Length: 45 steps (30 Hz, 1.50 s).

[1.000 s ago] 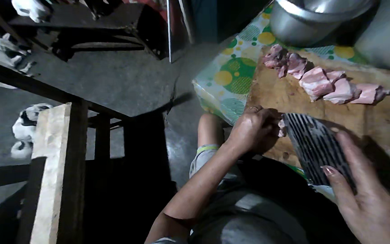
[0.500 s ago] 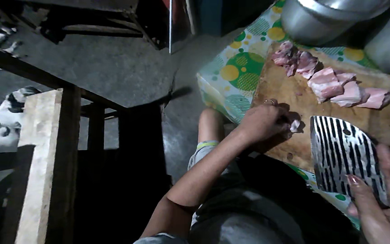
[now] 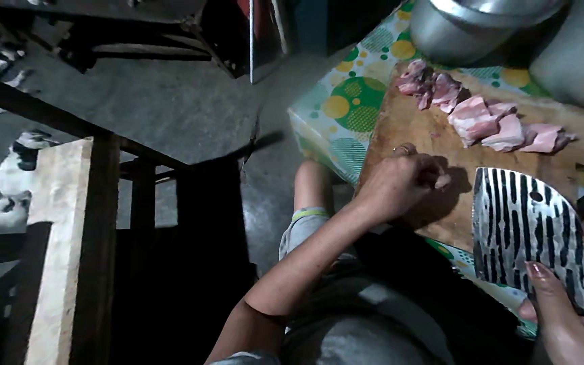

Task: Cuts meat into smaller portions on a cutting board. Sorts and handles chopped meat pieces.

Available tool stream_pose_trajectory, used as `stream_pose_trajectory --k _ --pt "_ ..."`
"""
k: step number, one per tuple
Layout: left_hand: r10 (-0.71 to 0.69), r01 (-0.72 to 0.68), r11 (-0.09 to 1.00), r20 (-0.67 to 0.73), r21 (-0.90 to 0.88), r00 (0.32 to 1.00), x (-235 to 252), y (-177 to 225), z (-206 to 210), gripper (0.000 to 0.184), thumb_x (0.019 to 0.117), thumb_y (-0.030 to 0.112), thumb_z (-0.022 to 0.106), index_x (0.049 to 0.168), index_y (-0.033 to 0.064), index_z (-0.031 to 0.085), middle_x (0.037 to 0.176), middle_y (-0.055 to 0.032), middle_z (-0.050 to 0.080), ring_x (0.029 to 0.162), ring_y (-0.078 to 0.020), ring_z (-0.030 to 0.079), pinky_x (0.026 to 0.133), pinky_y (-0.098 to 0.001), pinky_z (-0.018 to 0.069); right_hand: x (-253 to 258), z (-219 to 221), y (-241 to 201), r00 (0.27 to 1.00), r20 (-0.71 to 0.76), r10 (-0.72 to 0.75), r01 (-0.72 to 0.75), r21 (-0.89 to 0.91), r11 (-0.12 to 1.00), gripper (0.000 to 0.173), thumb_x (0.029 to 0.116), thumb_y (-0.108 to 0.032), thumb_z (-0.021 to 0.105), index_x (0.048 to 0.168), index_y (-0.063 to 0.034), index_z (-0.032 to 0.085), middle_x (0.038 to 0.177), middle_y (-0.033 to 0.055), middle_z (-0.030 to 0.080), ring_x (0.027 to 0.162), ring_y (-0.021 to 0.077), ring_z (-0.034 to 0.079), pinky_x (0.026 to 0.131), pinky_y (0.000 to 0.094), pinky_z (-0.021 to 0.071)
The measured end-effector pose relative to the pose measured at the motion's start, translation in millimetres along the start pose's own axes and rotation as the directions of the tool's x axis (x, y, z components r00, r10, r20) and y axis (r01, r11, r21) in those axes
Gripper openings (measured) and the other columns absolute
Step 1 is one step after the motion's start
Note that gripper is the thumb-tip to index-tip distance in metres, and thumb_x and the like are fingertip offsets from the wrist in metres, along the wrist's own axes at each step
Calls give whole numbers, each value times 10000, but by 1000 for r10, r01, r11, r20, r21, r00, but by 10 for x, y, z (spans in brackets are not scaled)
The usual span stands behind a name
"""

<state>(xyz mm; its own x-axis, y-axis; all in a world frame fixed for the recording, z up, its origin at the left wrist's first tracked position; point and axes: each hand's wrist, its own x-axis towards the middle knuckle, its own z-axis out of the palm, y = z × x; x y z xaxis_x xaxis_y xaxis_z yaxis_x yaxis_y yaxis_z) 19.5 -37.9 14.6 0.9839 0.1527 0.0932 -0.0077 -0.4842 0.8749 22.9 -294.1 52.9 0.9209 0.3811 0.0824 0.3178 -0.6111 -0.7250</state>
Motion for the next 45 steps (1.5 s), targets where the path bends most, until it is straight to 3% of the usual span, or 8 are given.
stream_pose_trajectory --k 3,6,10,16,23,28,36,45 --pt "50 -62 997 229 44 972 166 -54 -151 200 939 116 718 1127 64 760 1048 -140 682 995 -244 657 873 -413 548 -8 -18 24 1000 20 -17 17 5 1000 586 1032 -56 529 1569 32 312 1577 228 374 704 -34 570 575 189 520" --pt "-2 -7 985 52 171 999 348 -148 -105 377 926 33 688 1303 50 683 1206 -225 640 1127 -341 638 964 -473 539 5 -28 -40 996 87 14 -11 -33 999 615 1036 -47 498 1597 12 250 1596 243 330 730 5 575 587 216 518" --pt "148 -105 955 -138 276 979 166 -167 115 176 941 99 717 1104 44 755 1078 -144 680 1032 -265 671 902 -402 573 13 -46 -11 995 96 9 -4 -45 999 609 1036 -40 491 1593 24 253 1586 238 354 725 10 583 597 226 528" --pt "300 -258 936 -165 239 939 -144 -458 302 266 930 94 727 1183 13 739 1130 -150 730 1094 -254 698 977 -366 558 116 -21 -39 988 94 -123 137 -160 977 566 1040 -56 490 1563 62 309 1537 300 406 855 80 646 707 248 550" --pt "325 -278 901 -94 333 941 -70 -453 296 289 972 48 645 1251 58 718 1166 -142 712 1125 -264 674 980 -359 551 275 159 -139 964 162 -211 257 -360 897 575 1015 -75 541 1571 -69 396 1348 219 645 792 383 733 633 545 572" --pt "333 -298 889 -45 347 942 -40 -491 242 235 953 54 666 1176 43 739 1168 -136 716 1083 -264 681 945 -357 559 360 157 -82 964 185 -192 251 -380 890 573 1022 -90 542 1575 -76 393 1314 240 658 718 396 718 588 556 560" --pt "344 -298 889 -77 348 936 -44 -506 244 173 967 90 655 1107 54 751 1162 -119 720 1078 -241 678 944 -327 552 382 134 -184 953 236 -188 262 -335 905 564 1020 -54 531 1566 -40 390 1398 219 610 863 352 743 696 487 596" --pt "337 -292 887 -69 358 939 0 -518 260 200 974 124 659 1134 64 763 1191 -120 719 1086 -228 678 950 -305 545 671 326 -340 953 211 -219 296 -476 829 528 1036 -168 506 1556 -104 443 756 229 697 497 401 619 452 551 486"
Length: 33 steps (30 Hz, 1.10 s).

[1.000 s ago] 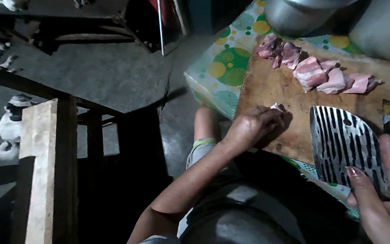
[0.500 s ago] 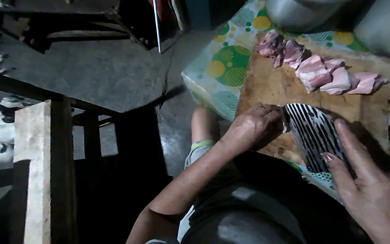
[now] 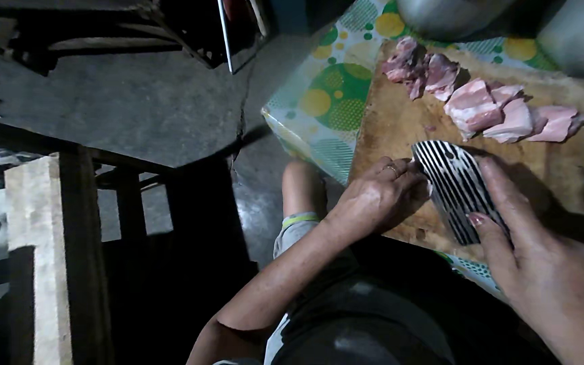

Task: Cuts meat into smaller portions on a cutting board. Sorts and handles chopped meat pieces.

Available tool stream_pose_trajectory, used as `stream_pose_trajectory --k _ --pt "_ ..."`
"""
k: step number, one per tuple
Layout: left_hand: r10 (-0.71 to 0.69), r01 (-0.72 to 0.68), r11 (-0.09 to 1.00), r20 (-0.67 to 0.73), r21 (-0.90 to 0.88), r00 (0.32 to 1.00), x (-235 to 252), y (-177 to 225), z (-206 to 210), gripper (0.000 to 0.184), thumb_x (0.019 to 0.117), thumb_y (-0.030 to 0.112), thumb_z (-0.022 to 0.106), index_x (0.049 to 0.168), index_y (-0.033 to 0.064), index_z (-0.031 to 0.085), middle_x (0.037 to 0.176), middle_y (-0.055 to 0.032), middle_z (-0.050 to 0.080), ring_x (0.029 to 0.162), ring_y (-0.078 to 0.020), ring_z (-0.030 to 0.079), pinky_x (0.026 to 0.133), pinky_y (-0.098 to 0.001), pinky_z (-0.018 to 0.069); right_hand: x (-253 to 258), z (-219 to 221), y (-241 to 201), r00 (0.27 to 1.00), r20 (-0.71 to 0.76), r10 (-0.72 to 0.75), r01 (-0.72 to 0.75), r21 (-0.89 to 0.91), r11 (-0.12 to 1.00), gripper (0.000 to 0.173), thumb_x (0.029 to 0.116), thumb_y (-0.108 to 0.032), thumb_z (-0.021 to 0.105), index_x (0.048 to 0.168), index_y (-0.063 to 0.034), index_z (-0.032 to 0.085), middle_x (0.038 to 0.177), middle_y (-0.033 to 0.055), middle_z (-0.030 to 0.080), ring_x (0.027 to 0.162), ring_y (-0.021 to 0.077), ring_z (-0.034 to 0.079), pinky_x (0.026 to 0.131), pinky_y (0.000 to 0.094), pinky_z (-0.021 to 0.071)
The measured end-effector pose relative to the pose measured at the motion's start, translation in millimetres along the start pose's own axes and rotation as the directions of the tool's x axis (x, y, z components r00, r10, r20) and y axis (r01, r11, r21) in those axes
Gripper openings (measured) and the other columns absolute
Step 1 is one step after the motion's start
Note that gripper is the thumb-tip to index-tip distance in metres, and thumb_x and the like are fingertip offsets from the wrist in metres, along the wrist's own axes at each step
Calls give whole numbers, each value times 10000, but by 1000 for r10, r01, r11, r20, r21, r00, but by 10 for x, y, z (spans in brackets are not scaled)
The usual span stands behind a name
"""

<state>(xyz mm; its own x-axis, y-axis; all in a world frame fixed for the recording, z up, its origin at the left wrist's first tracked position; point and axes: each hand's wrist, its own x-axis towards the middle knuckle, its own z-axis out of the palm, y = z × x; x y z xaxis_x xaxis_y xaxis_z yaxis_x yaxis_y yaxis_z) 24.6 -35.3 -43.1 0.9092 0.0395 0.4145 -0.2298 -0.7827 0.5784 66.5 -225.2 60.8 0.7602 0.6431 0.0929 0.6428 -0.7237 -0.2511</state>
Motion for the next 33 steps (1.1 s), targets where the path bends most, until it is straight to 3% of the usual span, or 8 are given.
stream_pose_trajectory --k 5,7,9,12,18,25,28,33 --pt "-39 40 997 -15 60 999 -11 18 40 227 980 117 653 1175 51 746 1229 -118 708 1110 -237 674 968 -311 539 284 121 54 999 -16 29 -27 97 995 615 1037 -177 510 1618 -260 328 797 247 680 584 433 624 533 605 483" --pt "-78 82 990 -46 113 996 -12 74 66 213 970 124 667 1156 59 749 1197 -111 716 1098 -242 677 960 -318 543 164 83 57 1000 5 28 -28 92 995 611 1031 -184 510 1616 -215 337 794 238 685 537 406 614 496 581 484" --pt "-98 109 982 -79 151 992 -5 126 85 183 954 111 671 1103 50 757 1142 -110 733 1075 -248 690 943 -323 552 -45 -58 47 997 78 18 -26 108 994 594 1021 -115 527 1590 -75 359 1021 278 718 602 404 670 532 566 536" --pt "-68 77 988 -67 135 995 4 115 90 163 972 112 648 1078 50 755 1090 -110 727 1039 -245 688 918 -320 559 -202 -188 97 982 186 32 -60 148 987 588 1021 -71 512 1579 -6 337 1396 250 596 856 353 733 705 503 593" --pt "-37 32 996 51 83 998 74 -29 -17 247 986 57 619 1204 20 730 1273 -152 693 1145 -277 669 990 -340 533 426 62 95 991 118 58 -78 171 982 627 1036 -160 505 1625 -232 302 1011 285 680 661 426 648 577 616 516" --pt "-177 182 972 -50 150 983 173 -136 -64 214 982 100 638 1160 30 734 1150 -159 701 1138 -307 656 987 -391 539 382 58 125 995 103 -19 3 158 987 636 1030 -176 523 1625 -231 306 834 243 690 570 400 627 523 575 506" --pt "-100 107 986 -63 126 993 160 -175 -47 169 983 94 636 1098 43 750 1125 -132 706 1079 -274 663 955 -354 542 193 -20 198 993 119 -22 5 145 989 589 1020 -186 511 1592 -145 381 857 238 714 544 384 633 494 556 508" --pt "-84 83 994 1 77 997 174 -228 -117 207 960 57 659 1148 31 742 1173 -153 698 1138 -283 649 1011 -357 519 837 113 -4 989 143 -27 3 165 986 697 1020 -92 576 1627 -279 290 904 291 678 711 492 646 631 662 499"
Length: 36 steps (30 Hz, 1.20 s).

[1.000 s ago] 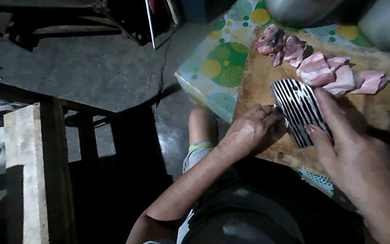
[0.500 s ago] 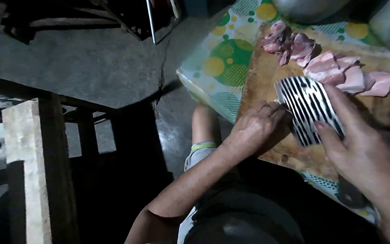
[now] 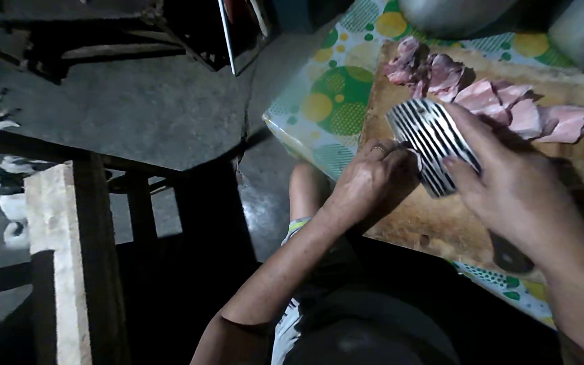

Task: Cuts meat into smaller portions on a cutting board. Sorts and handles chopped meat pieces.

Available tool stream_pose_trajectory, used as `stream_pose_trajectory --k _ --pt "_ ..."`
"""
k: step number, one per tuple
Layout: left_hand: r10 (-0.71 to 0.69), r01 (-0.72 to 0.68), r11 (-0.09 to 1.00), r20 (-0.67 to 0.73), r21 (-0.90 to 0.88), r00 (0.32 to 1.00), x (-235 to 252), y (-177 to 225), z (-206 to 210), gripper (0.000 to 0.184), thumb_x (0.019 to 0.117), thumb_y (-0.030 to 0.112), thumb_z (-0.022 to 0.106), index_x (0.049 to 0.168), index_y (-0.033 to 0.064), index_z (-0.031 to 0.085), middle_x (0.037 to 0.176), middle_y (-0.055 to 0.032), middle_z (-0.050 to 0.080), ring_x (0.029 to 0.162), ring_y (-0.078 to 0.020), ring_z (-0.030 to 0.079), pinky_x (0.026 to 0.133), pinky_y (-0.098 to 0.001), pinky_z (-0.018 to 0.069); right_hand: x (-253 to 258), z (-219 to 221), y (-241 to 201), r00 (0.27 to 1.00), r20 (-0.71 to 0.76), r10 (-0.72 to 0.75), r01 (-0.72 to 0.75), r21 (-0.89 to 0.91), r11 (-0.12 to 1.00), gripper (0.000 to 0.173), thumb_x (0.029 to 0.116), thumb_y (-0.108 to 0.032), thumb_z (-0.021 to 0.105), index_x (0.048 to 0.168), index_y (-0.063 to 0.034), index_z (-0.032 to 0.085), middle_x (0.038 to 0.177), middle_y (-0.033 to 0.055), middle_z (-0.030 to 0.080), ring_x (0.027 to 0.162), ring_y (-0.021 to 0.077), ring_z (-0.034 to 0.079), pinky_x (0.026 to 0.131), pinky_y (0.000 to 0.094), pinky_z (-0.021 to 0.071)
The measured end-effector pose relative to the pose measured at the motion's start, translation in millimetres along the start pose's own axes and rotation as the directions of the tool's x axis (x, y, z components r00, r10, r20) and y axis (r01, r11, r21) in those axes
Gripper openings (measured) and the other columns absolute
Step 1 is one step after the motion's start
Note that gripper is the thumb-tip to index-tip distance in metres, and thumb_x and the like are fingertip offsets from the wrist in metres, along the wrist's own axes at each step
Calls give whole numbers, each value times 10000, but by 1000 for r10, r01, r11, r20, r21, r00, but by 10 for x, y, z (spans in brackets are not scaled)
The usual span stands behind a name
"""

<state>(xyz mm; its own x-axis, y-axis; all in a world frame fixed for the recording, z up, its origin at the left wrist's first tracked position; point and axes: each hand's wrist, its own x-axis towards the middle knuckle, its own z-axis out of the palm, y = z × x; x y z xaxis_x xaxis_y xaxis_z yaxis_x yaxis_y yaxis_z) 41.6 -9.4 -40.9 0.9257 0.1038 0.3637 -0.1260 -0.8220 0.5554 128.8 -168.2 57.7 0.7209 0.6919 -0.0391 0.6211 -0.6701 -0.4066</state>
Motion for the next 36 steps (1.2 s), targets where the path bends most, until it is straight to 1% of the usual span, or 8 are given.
stream_pose_trajectory --k 5,11,15,19,24,26,30,36 --pt "-94 97 995 -85 31 992 -3 41 25 198 950 116 691 1128 50 749 1091 -128 700 1066 -269 658 941 -357 546 278 62 -70 1000 13 -25 25 -19 999 734 1039 -139 566 1635 -376 210 867 252 668 675 453 637 593 631 501" --pt "-92 93 996 -69 10 993 -21 51 37 183 968 91 656 1125 51 741 1107 -135 705 1106 -281 658 974 -372 537 -538 -19 -18 998 -42 -55 48 -139 989 559 1012 -143 507 1565 -125 428 693 208 670 493 413 614 451 573 484" --pt "-40 40 999 -47 -3 998 -30 12 60 189 955 70 671 1126 44 747 1146 -148 704 1138 -281 656 998 -362 534 -19 71 -214 998 -51 -26 17 -172 985 680 1017 -94 570 1620 -277 314 725 252 649 638 490 633 577 632 484" --pt "-80 81 997 -108 0 991 -51 28 75 184 973 57 649 1131 49 743 1117 -130 700 1094 -266 660 961 -348 547 218 157 -273 998 -42 -35 27 -186 982 735 1038 -134 559 1638 -373 206 723 228 642 635 476 626 563 626 476" --pt "-154 164 984 -120 74 981 -46 48 72 224 964 85 658 1176 42 720 1085 -151 688 1059 -303 662 936 -397 554 -686 18 -45 991 -73 -109 85 -274 958 595 1001 -105 538 1577 -198 425 617 201 630 452 427 587 415 567 461" --pt "-170 172 985 -98 21 981 -51 58 36 270 933 62 684 1200 42 714 1122 -167 691 1110 -328 652 977 -427 537 -986 -16 10 993 -41 -110 91 -331 939 580 996 -74 560 1552 -217 473 707 225 650 492 426 608 429 531 482" --pt "-178 160 978 -132 -135 975 -71 17 -18 305 859 84 748 1161 47 718 1092 -124 695 1065 -267 657 926 -403 553 -1343 29 120 987 27 -159 155 -439 885 724 955 9 624 1517 -423 479 1065 266 635 755 433 670 562 498 535" --pt "-163 136 982 -211 -134 964 -119 117 -70 228 901 138 757 1103 38 728 1091 -134 680 1038 -253 662 906 -391 561 -1560 170 315 977 -103 -189 121 -463 878 785 908 69 658 1474 -457 522 1140 280 638 830 456 666 639 526 518"
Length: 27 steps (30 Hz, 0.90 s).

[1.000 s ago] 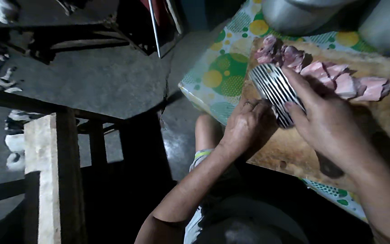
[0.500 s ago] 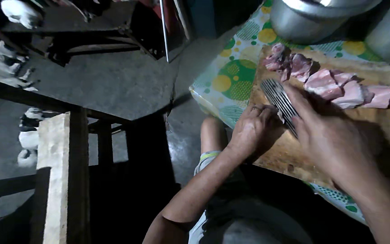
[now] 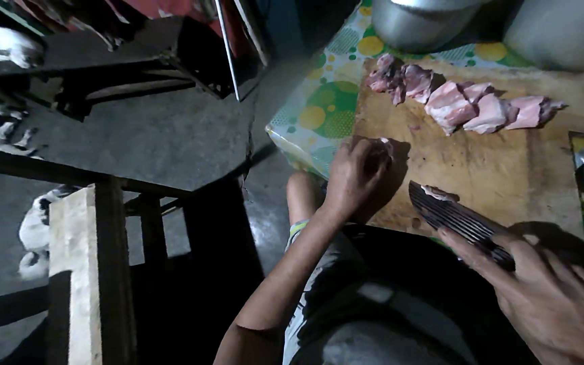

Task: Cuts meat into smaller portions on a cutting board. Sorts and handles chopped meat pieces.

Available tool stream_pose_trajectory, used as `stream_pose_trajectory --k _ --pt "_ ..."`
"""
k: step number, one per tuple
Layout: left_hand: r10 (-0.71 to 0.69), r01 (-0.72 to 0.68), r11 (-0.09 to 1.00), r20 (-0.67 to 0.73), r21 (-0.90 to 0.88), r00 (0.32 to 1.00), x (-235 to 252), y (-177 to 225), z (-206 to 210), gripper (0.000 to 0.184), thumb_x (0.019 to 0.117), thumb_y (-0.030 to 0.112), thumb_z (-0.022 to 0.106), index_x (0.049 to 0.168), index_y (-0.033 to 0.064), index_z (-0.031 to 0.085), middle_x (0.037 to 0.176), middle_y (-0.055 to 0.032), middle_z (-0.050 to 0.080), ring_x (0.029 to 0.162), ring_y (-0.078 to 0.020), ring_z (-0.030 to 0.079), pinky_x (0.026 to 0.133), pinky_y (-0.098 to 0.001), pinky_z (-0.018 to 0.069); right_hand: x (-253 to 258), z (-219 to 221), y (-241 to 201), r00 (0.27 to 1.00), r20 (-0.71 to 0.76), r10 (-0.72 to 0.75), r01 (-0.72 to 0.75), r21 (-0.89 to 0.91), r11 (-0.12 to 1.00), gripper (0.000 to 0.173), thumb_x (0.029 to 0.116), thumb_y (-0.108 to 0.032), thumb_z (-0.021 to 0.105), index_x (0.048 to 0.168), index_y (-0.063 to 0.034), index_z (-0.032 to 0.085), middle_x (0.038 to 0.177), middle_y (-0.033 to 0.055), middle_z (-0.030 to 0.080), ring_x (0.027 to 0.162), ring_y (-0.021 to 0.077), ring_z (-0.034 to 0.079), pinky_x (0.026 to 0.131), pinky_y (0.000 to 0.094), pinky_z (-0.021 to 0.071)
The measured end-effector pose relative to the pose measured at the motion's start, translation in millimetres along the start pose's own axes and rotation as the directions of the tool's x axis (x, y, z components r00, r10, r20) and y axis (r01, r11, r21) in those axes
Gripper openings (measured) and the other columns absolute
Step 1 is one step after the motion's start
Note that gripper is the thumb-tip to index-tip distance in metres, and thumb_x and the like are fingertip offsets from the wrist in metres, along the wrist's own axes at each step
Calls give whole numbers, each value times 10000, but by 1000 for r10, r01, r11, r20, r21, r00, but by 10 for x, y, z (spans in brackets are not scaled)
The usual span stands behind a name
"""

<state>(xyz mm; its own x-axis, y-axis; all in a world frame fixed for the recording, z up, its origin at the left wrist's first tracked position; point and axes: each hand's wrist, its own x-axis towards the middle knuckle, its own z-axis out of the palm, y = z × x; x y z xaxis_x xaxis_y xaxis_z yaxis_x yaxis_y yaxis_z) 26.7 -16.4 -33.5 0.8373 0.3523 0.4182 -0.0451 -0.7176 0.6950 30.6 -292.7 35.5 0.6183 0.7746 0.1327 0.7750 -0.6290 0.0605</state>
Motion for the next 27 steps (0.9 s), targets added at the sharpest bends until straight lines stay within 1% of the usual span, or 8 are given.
stream_pose_trajectory --k 5,8,10,15,17,20,24,27 --pt "158 -212 972 375 106 913 51 385 116 281 911 366 762 1102 160 785 1155 -94 702 1168 -262 627 1001 -431 517 -91 120 8 999 -27 -26 25 -48 999 845 865 111 676 1447 -487 538 1177 264 637 829 458 658 640 529 505" --pt "220 -292 955 542 50 811 200 510 351 163 979 203 678 1010 82 784 1064 -122 728 1118 -284 660 964 -423 538 -131 101 -25 999 -15 -38 37 -48 998 847 848 110 702 1441 -477 551 1191 263 641 841 464 657 659 535 505" --pt "199 -277 960 578 50 792 332 555 488 158 987 113 651 1089 47 751 1112 -139 724 1157 -308 653 1001 -441 527 -179 83 -57 998 -28 -48 47 -23 999 808 857 83 708 1450 -444 554 1175 257 642 826 446 657 651 516 502" --pt "78 -7 983 382 -185 921 606 604 123 402 988 44 621 1390 37 619 1067 -133 736 877 -192 710 805 -346 585 -210 2 -36 979 -129 157 -136 162 977 459 970 -1 590 1408 -128 633 1067 275 685 717 422 698 552 500 561" --pt "-47 76 984 179 -159 983 545 449 -165 308 984 59 635 1288 42 678 1057 -109 740 828 -139 708 758 -304 591 -144 -91 36 962 -46 268 -242 307 921 491 1009 -38 519 1487 60 465 1251 331 646 840 466 723 676 566 586" --pt "-253 259 964 100 -55 962 312 185 -384 172 971 89 679 1140 72 707 947 -86 721 773 -173 684 710 -363 583 50 -213 24 941 46 336 -324 419 848 622 1001 -38 516 1568 71 284 1411 324 546 900 483 701 729 604 559" --pt "-369 371 929 151 16 917 262 124 -239 167 945 154 724 1097 89 749 1022 -78 733 941 -178 705 875 -396 576 448 -99 -249 965 -35 260 -212 483 849 601 989 -116 544 1563 -29 391 1017 280 717 616 422 675 523 577 531" --pt "-294 294 955 185 26 938 232 72 -131 156 935 141 733 1075 77 754 1035 -106 723 967 -222 700 874 -432 567 701 -10 -297 963 12 268 -243 461 853 617 1009 -129 533 1602 -142 359 811 245 692 561 422 638 505 584 504"
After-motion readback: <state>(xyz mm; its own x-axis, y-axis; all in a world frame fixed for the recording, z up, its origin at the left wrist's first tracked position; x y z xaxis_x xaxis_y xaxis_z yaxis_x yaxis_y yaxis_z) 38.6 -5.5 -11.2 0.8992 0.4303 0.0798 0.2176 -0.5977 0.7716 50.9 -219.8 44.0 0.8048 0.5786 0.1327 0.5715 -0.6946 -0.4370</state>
